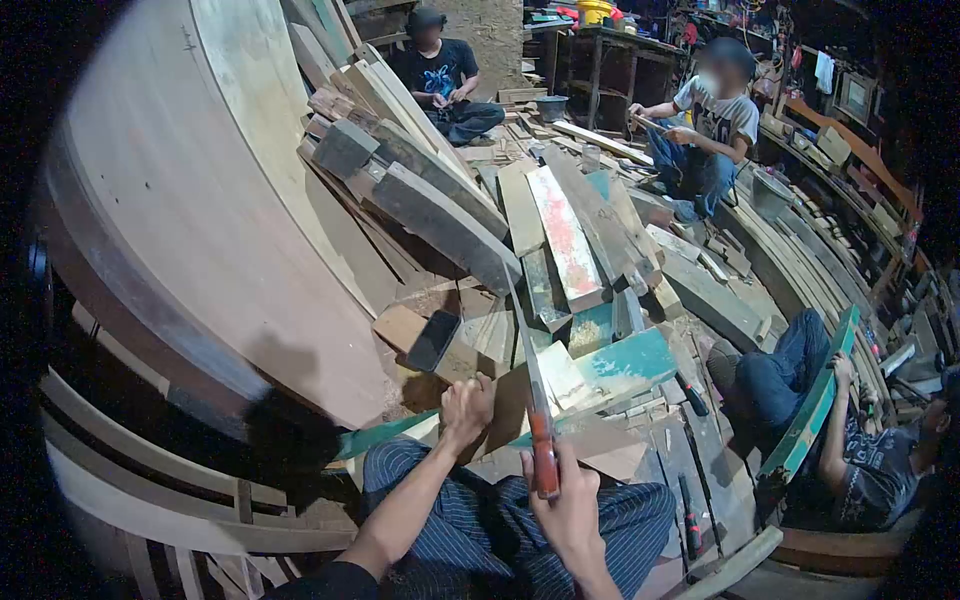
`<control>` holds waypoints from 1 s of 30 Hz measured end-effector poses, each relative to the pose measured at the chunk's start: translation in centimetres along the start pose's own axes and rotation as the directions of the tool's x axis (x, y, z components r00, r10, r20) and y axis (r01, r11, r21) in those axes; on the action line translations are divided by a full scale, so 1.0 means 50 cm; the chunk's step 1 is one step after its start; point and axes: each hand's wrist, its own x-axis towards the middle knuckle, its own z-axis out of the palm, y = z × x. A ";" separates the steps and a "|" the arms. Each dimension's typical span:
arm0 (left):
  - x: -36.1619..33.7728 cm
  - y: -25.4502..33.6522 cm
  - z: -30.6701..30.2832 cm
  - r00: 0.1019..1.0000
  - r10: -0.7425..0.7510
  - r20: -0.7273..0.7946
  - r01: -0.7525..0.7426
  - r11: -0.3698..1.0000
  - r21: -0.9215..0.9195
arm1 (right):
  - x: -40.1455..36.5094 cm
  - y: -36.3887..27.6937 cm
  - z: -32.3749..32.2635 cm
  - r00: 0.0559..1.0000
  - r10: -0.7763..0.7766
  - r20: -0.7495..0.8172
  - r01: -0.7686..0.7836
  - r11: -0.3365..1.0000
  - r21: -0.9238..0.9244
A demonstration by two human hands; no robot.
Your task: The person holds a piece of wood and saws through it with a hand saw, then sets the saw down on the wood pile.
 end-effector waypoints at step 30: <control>0.007 -0.026 0.010 0.994 -0.041 0.103 0.044 0.999 -0.031 | -0.026 -0.077 -0.091 0.996 0.083 -0.017 -0.084 0.996 -0.039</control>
